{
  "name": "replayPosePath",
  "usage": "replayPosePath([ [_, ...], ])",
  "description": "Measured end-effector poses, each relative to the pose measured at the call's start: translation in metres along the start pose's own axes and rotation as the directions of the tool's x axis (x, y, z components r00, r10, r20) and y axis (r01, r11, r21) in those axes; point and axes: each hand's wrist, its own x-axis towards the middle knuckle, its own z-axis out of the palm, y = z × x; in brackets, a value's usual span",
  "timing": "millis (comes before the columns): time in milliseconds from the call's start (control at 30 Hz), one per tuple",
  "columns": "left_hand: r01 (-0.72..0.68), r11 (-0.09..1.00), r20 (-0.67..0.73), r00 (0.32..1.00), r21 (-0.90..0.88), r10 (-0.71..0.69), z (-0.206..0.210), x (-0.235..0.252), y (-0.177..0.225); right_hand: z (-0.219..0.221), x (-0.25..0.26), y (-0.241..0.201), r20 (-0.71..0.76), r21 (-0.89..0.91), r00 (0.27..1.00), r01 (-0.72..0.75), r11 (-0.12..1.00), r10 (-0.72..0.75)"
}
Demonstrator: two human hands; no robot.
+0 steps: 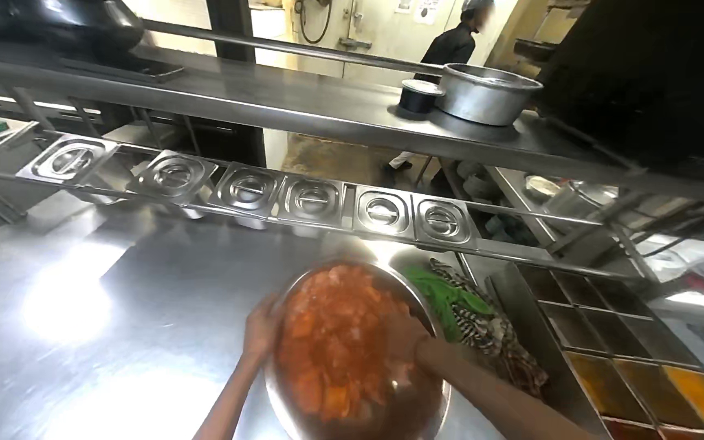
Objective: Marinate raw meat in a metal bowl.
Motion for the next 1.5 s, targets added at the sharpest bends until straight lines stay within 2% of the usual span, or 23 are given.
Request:
replayPosePath([
  [100, 0.023, 0.999, -0.035, 0.999, -0.046, -0.025, 0.002, -0.004, 0.000, 0.028, -0.050, -0.005, 0.159, -0.012, 0.987, 0.027, 1.000, -0.024],
  [200, 0.045, 0.997, -0.050, 0.998, -0.067, -0.049, 0.004, -0.005, 0.001, 0.045, -0.073, -0.042, 0.234, 0.037, 0.951, 0.197, 0.980, -0.200],
  [300, 0.046, 0.998, -0.035, 0.998, -0.041, -0.047, 0.005, -0.003, -0.003, 0.058, -0.050, -0.088, 0.175, 0.001, 0.919, 0.359, 0.933, -0.354],
  [367, 0.039, 0.999, -0.019, 0.999, -0.021, -0.039, 0.002, 0.000, -0.002, 0.048, -0.028, -0.100, 0.152, -0.071, 0.926, 0.360, 0.930, -0.346],
  [500, 0.011, 0.999, 0.015, 1.000, 0.047, -0.012, -0.005, -0.005, -0.001, 0.015, -0.020, -0.071, 0.095, -0.127, 0.986, 0.151, 0.980, -0.140],
  [567, 0.030, 0.998, -0.001, 1.000, 0.053, -0.030, -0.005, -0.012, 0.001, 0.016, -0.028, -0.041, 0.050, -0.139, 0.999, 0.001, 0.990, 0.006],
  [633, 0.061, 0.998, -0.014, 0.998, 0.034, -0.060, -0.003, -0.019, 0.000, 0.019, -0.039, -0.017, 0.072, -0.192, 0.996, -0.045, 0.980, 0.060],
  [700, 0.068, 0.997, -0.004, 0.998, 0.027, -0.068, 0.001, -0.021, 0.003, 0.008, -0.051, -0.013, 0.181, -0.197, 0.983, 0.033, 0.980, 0.004],
  [767, 0.054, 0.998, 0.013, 0.998, 0.029, -0.055, 0.003, -0.019, 0.005, -0.013, -0.055, -0.021, 0.282, -0.141, 0.952, 0.167, 0.976, -0.123],
  [800, 0.044, 0.998, 0.019, 0.999, 0.036, -0.045, 0.003, -0.016, 0.005, -0.023, -0.057, -0.031, 0.265, -0.133, 0.950, 0.205, 0.970, -0.165],
  [900, 0.044, 0.998, 0.033, 0.998, 0.053, -0.045, 0.001, -0.010, 0.008, -0.041, -0.043, -0.073, 0.043, -0.161, 0.973, 0.232, 0.959, -0.228],
  [1000, 0.075, 0.995, 0.047, 0.996, 0.060, -0.078, 0.002, -0.010, 0.008, -0.007, 0.016, -0.110, 0.082, -0.028, 0.957, 0.280, 0.960, -0.277],
  [1067, 0.073, 0.996, 0.034, 0.997, 0.056, -0.075, 0.001, -0.007, 0.010, 0.020, 0.033, -0.118, 0.074, 0.026, 0.936, 0.344, 0.939, -0.345],
  [1167, 0.054, 0.996, 0.046, 0.997, 0.064, -0.057, 0.000, -0.008, 0.007, 0.041, 0.006, -0.084, 0.180, 0.023, 0.882, 0.440, 0.898, -0.436],
  [1233, 0.036, 0.998, 0.051, 0.998, 0.052, -0.038, -0.002, -0.004, 0.008, 0.035, -0.015, -0.055, 0.242, -0.040, 0.847, 0.497, 0.867, -0.474],
  [1300, 0.033, 0.999, 0.059, 0.998, 0.031, -0.035, -0.001, -0.004, 0.006, 0.017, -0.032, -0.035, 0.292, -0.124, 0.856, 0.477, 0.870, -0.427],
  [1333, 0.034, 0.999, 0.058, 0.998, 0.022, -0.036, 0.000, -0.003, 0.005, 0.003, -0.035, -0.029, 0.275, -0.168, 0.878, 0.445, 0.880, -0.392],
  [1400, 0.034, 0.999, 0.049, 0.998, -0.009, -0.034, 0.001, -0.004, 0.003, -0.022, -0.033, -0.021, 0.143, -0.183, 0.939, 0.336, 0.924, -0.313],
  [1500, 0.022, 0.996, 0.037, 0.999, -0.089, -0.019, 0.004, -0.005, 0.000, -0.041, -0.021, -0.012, -0.148, -0.032, 0.969, 0.195, 0.980, -0.197],
])
